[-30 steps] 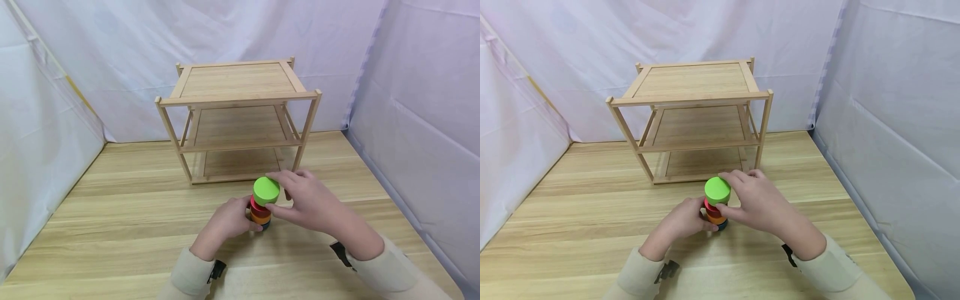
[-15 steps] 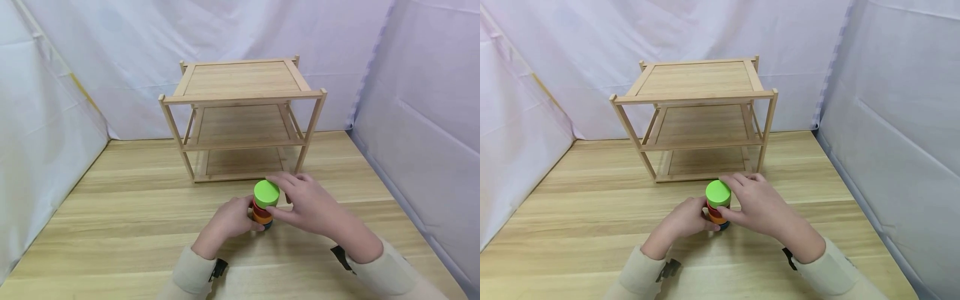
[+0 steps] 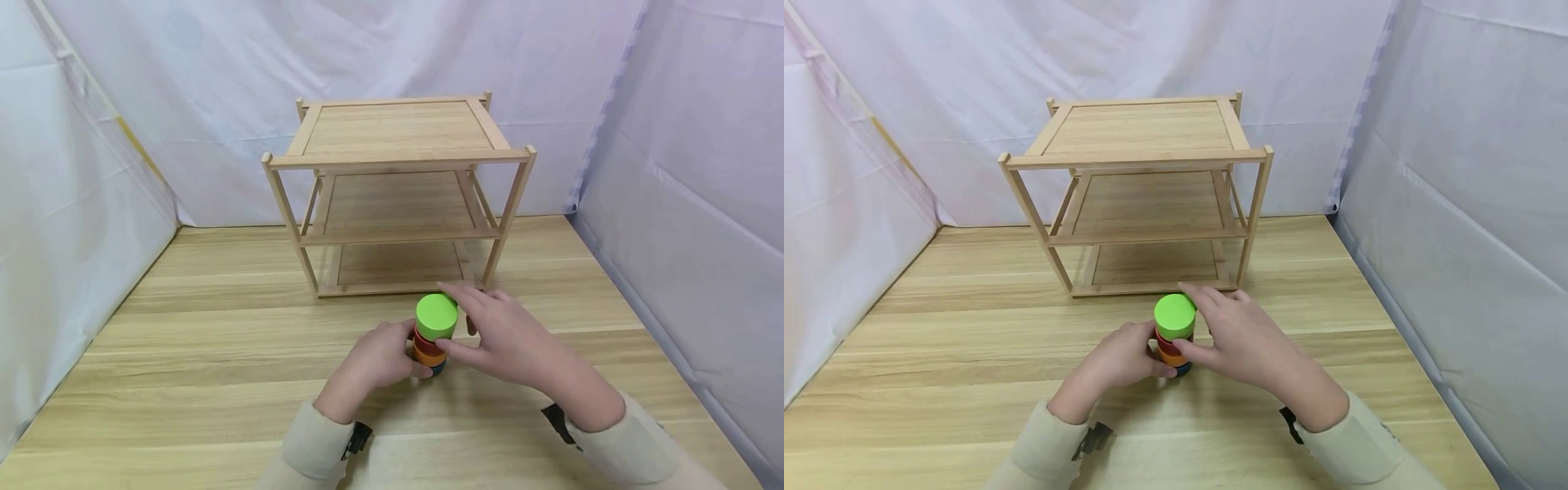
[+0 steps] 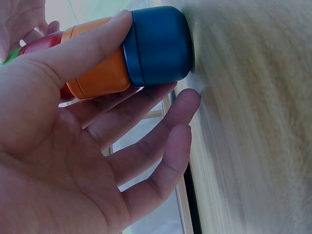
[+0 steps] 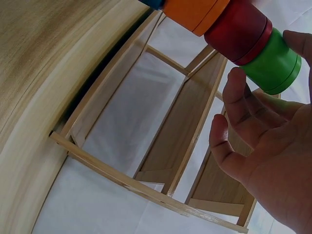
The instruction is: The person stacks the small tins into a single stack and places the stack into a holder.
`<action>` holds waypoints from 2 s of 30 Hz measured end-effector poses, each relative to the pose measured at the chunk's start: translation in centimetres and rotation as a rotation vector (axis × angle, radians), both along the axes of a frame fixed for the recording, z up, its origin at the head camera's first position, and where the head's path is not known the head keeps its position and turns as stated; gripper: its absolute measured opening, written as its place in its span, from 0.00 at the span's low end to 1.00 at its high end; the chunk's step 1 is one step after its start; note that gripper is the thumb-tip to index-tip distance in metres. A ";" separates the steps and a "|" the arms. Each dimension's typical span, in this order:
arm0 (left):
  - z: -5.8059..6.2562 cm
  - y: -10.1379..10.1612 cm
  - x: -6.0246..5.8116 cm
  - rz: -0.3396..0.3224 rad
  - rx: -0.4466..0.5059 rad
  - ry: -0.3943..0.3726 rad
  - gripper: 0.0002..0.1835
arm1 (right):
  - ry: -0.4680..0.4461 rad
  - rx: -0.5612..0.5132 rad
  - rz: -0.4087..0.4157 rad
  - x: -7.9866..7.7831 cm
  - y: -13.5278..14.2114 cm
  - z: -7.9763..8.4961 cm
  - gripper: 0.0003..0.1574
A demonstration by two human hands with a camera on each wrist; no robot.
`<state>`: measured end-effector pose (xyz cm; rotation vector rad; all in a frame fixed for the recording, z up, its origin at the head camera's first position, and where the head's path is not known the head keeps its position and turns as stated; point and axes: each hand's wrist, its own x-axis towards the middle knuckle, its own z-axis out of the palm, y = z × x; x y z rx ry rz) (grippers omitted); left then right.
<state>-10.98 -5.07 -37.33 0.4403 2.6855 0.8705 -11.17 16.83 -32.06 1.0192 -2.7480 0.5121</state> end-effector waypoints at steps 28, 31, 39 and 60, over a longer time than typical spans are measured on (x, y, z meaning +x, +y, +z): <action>0.3 0.2 0.3 0.003 -0.005 -0.011 0.31 | -0.379 0.030 -0.037 -0.1 1.6 -0.2 0.60; 0.3 0.2 0.4 0.005 0.000 -0.012 0.30 | -0.486 -0.008 -0.069 -0.3 1.6 -0.8 0.58; 0.1 0.1 0.4 0.007 0.005 -0.001 0.31 | -0.663 -0.043 -0.141 -0.1 0.8 -2.8 0.48; 0.4 -0.2 0.7 0.025 -0.011 0.028 0.31 | -0.688 -0.137 -0.173 0.7 -1.1 -5.0 0.29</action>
